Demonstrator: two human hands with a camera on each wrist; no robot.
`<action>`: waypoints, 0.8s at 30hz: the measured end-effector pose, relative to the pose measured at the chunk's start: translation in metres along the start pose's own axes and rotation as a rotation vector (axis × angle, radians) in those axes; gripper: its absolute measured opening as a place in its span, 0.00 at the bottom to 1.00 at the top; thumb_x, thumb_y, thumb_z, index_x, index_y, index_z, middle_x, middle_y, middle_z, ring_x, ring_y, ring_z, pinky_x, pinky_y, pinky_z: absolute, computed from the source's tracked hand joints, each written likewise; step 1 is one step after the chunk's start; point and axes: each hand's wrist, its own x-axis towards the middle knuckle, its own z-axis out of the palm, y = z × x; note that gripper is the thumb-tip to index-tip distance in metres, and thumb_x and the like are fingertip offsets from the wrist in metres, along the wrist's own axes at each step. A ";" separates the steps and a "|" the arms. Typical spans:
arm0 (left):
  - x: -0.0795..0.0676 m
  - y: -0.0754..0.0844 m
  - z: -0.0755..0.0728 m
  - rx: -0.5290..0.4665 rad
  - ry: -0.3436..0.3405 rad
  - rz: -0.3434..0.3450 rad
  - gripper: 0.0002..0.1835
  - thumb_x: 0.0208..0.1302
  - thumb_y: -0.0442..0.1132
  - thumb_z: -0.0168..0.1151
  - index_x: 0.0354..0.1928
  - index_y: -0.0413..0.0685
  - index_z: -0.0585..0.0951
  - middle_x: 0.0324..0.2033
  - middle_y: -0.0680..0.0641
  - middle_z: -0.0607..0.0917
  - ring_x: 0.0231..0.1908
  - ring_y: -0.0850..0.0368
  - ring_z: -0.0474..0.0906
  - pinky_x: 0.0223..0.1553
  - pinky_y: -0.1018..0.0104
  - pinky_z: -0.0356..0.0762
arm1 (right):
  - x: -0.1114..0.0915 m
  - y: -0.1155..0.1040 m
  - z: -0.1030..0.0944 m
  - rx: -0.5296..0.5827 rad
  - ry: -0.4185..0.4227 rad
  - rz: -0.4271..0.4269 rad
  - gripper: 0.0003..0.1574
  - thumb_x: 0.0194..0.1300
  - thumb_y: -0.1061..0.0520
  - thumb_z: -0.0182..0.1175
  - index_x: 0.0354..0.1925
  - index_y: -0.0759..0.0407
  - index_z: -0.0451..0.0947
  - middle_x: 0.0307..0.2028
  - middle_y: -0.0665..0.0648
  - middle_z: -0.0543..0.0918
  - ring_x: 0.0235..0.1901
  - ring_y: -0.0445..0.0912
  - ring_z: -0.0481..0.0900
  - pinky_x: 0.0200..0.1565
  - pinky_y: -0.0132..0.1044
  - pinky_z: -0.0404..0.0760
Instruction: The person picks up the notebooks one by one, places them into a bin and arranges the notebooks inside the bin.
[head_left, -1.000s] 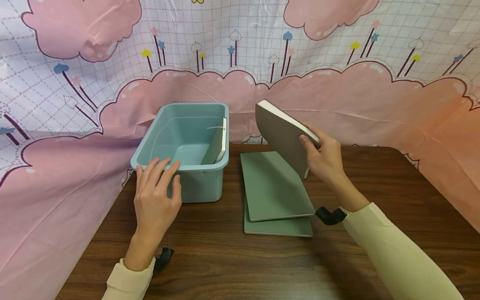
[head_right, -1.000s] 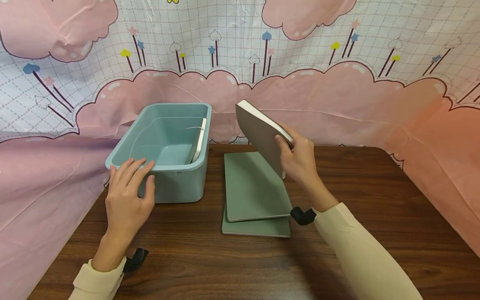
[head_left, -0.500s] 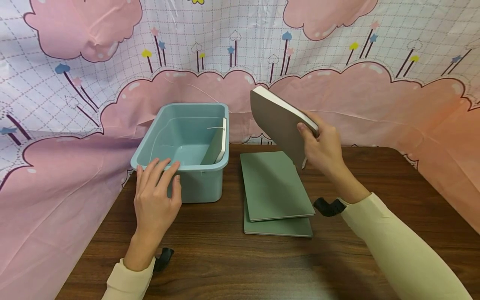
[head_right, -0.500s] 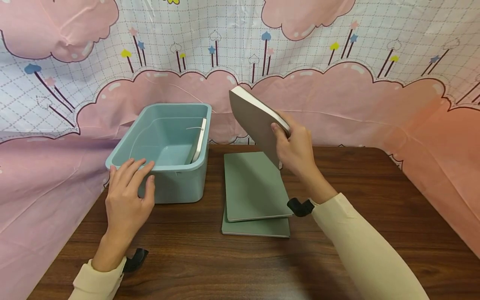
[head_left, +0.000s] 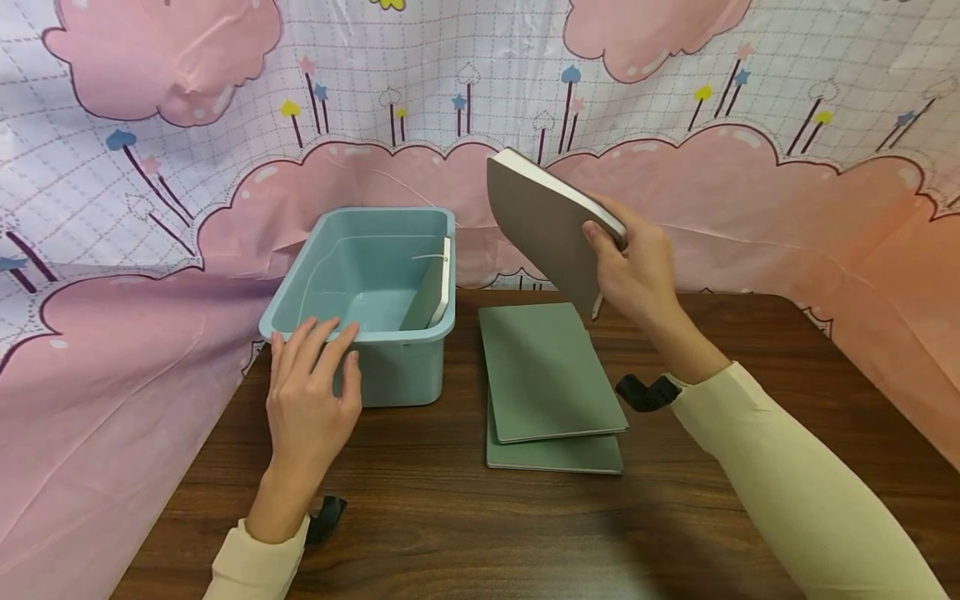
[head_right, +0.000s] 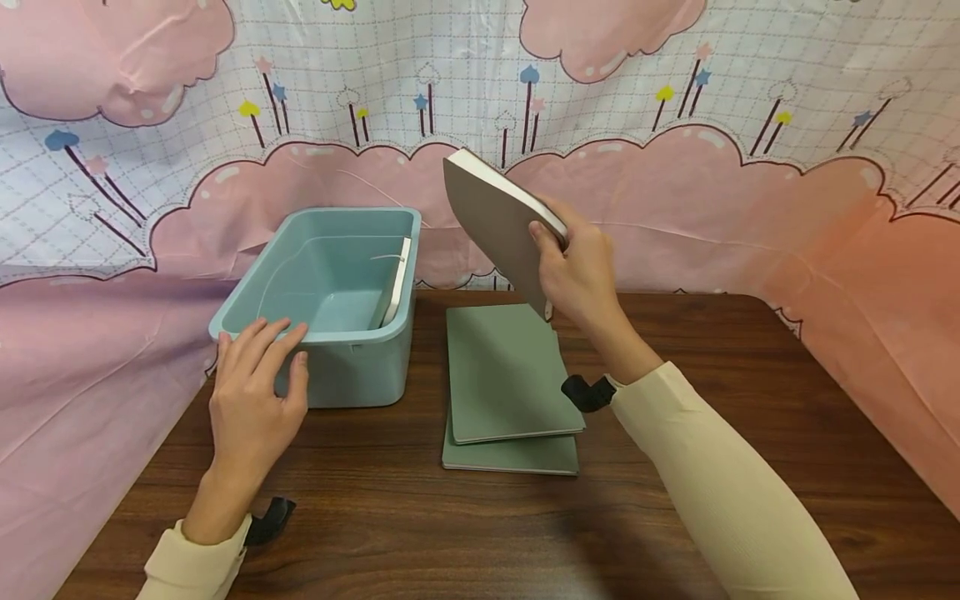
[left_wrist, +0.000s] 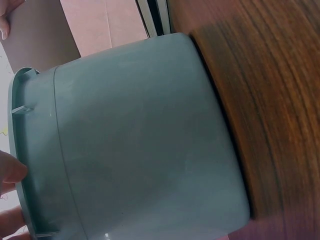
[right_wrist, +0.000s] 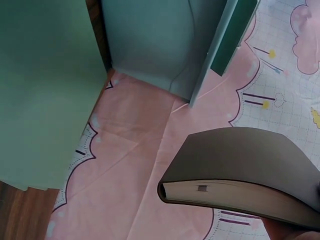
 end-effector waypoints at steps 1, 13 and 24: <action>0.000 0.000 0.000 0.000 0.001 0.000 0.16 0.71 0.34 0.64 0.58 0.43 0.88 0.58 0.38 0.88 0.66 0.34 0.79 0.72 0.23 0.62 | 0.001 -0.001 0.000 0.012 -0.003 0.002 0.23 0.79 0.55 0.60 0.68 0.48 0.82 0.54 0.65 0.90 0.50 0.57 0.91 0.53 0.53 0.87; 0.000 0.000 0.001 -0.008 0.001 -0.004 0.16 0.71 0.34 0.64 0.58 0.43 0.88 0.58 0.37 0.88 0.66 0.34 0.79 0.73 0.23 0.61 | 0.010 -0.015 -0.004 0.040 -0.001 -0.005 0.23 0.79 0.56 0.59 0.69 0.49 0.82 0.57 0.64 0.89 0.54 0.56 0.89 0.59 0.55 0.85; 0.001 0.002 -0.001 0.004 -0.003 -0.003 0.16 0.70 0.33 0.65 0.58 0.43 0.88 0.57 0.37 0.88 0.66 0.34 0.79 0.72 0.23 0.62 | 0.015 -0.022 -0.007 0.035 -0.003 0.012 0.23 0.79 0.56 0.59 0.69 0.47 0.82 0.56 0.64 0.90 0.53 0.55 0.90 0.58 0.50 0.85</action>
